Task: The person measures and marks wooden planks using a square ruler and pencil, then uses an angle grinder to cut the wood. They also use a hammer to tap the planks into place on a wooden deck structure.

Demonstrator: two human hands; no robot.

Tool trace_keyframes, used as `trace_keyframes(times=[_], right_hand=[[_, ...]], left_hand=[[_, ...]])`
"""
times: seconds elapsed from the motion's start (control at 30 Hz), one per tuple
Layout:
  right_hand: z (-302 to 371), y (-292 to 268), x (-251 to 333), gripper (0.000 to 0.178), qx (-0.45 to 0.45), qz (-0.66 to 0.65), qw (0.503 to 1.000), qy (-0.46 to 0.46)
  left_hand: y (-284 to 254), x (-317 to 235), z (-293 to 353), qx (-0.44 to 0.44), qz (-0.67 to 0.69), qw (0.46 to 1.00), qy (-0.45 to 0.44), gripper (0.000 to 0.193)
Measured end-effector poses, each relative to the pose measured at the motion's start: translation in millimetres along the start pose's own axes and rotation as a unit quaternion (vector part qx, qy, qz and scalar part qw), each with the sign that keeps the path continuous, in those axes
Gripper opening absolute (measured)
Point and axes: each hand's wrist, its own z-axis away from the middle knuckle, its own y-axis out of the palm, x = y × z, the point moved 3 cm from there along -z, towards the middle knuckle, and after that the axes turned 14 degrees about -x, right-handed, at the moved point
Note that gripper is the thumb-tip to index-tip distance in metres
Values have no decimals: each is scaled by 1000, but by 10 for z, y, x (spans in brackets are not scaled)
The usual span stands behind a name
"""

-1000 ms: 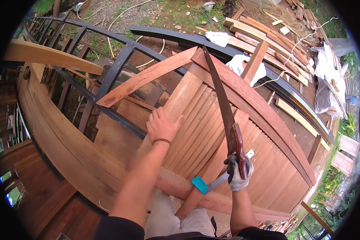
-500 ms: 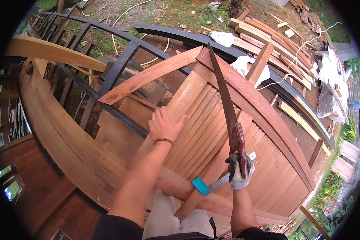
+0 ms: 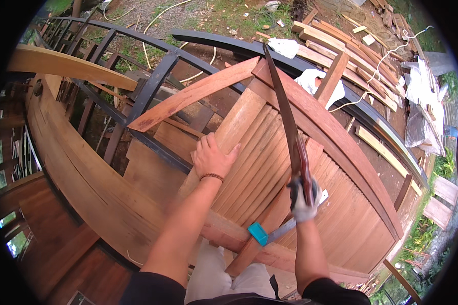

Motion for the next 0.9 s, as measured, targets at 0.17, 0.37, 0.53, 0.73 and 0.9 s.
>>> trace_keyframes(times=[0.17,0.37,0.53,0.73,0.9], right_hand=[[-1360,816,390,17,-41,-51,996,-66],[383,-257,30,21,-21,-37,999,15],[-876,611,238,17,-30,-32,998,-48],[-746,489,462,21,18,-10,999,34],[291,-282,342,26,-30,-63,996,57]], left_hand=[[9,-227,84,13,4,1000,18,75],[-34,54,19,0,-1,1000,-8,74],[6,-124,25,-2,6,1000,14,73],[-57,-23,6,-1,-14,1000,-1,73],[-18,51,109,6,6,1000,-9,73]])
